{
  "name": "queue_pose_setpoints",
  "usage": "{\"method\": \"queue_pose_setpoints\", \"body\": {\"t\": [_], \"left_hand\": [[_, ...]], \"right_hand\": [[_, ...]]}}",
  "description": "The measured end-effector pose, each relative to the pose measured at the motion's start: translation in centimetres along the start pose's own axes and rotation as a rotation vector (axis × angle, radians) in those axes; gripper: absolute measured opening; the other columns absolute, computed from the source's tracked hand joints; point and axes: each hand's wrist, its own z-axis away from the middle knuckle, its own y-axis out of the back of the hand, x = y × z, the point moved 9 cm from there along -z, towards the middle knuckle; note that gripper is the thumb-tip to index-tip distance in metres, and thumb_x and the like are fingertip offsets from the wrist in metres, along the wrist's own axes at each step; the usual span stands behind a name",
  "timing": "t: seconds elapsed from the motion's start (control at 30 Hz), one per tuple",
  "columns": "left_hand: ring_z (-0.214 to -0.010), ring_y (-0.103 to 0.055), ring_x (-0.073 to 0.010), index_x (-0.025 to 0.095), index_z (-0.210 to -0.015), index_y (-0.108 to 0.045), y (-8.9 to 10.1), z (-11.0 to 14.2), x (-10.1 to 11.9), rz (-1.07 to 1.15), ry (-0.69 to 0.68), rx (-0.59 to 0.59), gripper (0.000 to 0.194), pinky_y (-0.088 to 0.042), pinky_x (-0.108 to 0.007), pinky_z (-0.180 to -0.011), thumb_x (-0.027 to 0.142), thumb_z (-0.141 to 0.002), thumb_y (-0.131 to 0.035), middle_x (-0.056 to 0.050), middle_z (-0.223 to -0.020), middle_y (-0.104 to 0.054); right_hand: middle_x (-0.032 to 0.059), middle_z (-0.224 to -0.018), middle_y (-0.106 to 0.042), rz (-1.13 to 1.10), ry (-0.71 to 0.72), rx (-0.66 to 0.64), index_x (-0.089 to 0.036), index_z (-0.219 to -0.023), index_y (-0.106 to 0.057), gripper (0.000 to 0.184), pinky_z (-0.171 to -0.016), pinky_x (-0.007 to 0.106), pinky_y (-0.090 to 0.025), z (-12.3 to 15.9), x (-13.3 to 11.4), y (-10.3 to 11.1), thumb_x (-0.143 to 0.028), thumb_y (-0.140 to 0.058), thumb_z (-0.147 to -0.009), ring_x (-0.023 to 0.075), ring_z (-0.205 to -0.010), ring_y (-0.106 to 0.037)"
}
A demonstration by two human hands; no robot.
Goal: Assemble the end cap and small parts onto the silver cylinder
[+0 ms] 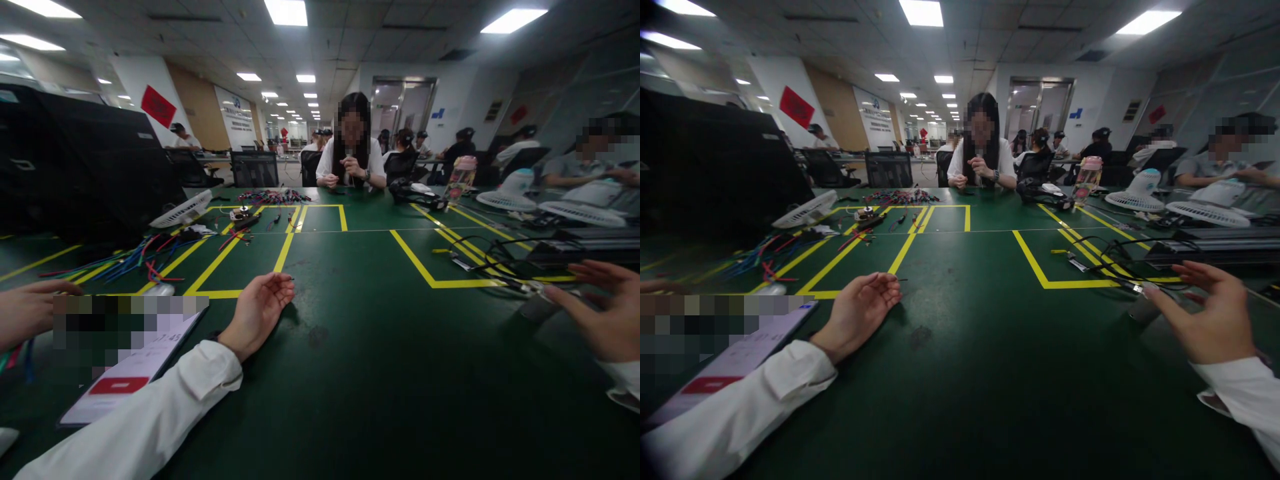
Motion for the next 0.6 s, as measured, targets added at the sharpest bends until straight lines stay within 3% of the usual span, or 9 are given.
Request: {"method": "queue_pose_setpoints", "body": {"t": [0.13,0.2,0.3,0.43,0.53,0.6], "left_hand": [[-0.066,-0.059,-0.0140,0.010,-0.073,-0.066,0.1,0.1,0.0,-0.004,-0.005,0.000,0.018,-0.050,-0.025,-0.064,0.022,-0.078,-0.053,-0.007,-0.072,-0.063],[-0.066,-0.059,-0.0140,0.010,-0.074,-0.066,0.1,0.1,0.0,-0.007,-0.003,-0.005,0.018,-0.050,-0.025,-0.064,0.022,-0.078,-0.053,-0.007,-0.072,-0.063],[-0.066,-0.059,-0.0137,0.011,-0.073,-0.066,0.1,-0.1,0.0,-0.006,-0.006,-0.008,0.016,-0.050,-0.024,-0.064,0.022,-0.077,-0.055,-0.006,-0.072,-0.063],[-0.066,-0.058,-0.0128,0.010,-0.074,-0.066,-0.1,-0.1,0.0,-0.029,-0.017,-0.017,0.017,-0.049,-0.023,-0.064,0.023,-0.077,-0.055,-0.005,-0.071,-0.063],[-0.066,-0.058,-0.0124,0.011,-0.074,-0.065,-0.2,0.0,0.0,-0.056,-0.030,-0.016,0.016,-0.048,-0.023,-0.065,0.023,-0.076,-0.056,-0.005,-0.071,-0.063],[-0.066,-0.058,-0.0125,0.011,-0.074,-0.065,-0.3,0.1,0.0,-0.073,-0.036,-0.009,0.015,-0.048,-0.023,-0.065,0.023,-0.076,-0.057,-0.004,-0.071,-0.063]], "right_hand": [[0.0141,-0.110,-0.059,-0.122,-0.176,-0.187,-0.019,-0.128,-0.038,0.102,-0.076,0.039,-0.052,0.2,3.6,-2.7,-0.039,-0.079,-0.036,0.0282,-0.096,-0.061],[0.0103,-0.101,-0.062,-0.032,-0.199,-0.287,-0.021,-0.125,-0.042,0.092,-0.074,0.039,-0.052,0.4,4.8,-3.5,-0.045,-0.076,-0.042,0.0265,-0.087,-0.062],[0.0071,-0.093,-0.063,0.267,-0.090,-0.336,-0.026,-0.110,-0.058,0.060,-0.070,0.041,-0.049,0.7,4.3,-3.4,-0.057,-0.063,-0.059,0.0261,-0.080,-0.061],[0.0086,-0.101,-0.064,0.295,0.083,-0.266,-0.028,-0.120,-0.055,0.053,-0.074,0.036,-0.048,1.9,-0.7,-3.4,-0.053,-0.055,-0.073,0.0235,-0.086,-0.061],[0.0087,-0.108,-0.063,0.099,0.283,-0.270,-0.024,-0.124,-0.052,0.051,-0.086,0.032,-0.045,4.2,-7.1,-5.0,-0.046,-0.054,-0.078,0.0207,-0.097,-0.059],[0.0068,-0.111,-0.062,-0.068,0.397,-0.358,-0.023,-0.126,-0.049,0.049,-0.092,0.032,-0.043,6.3,-11.5,-7.0,-0.040,-0.055,-0.080,0.0187,-0.102,-0.057]]}}
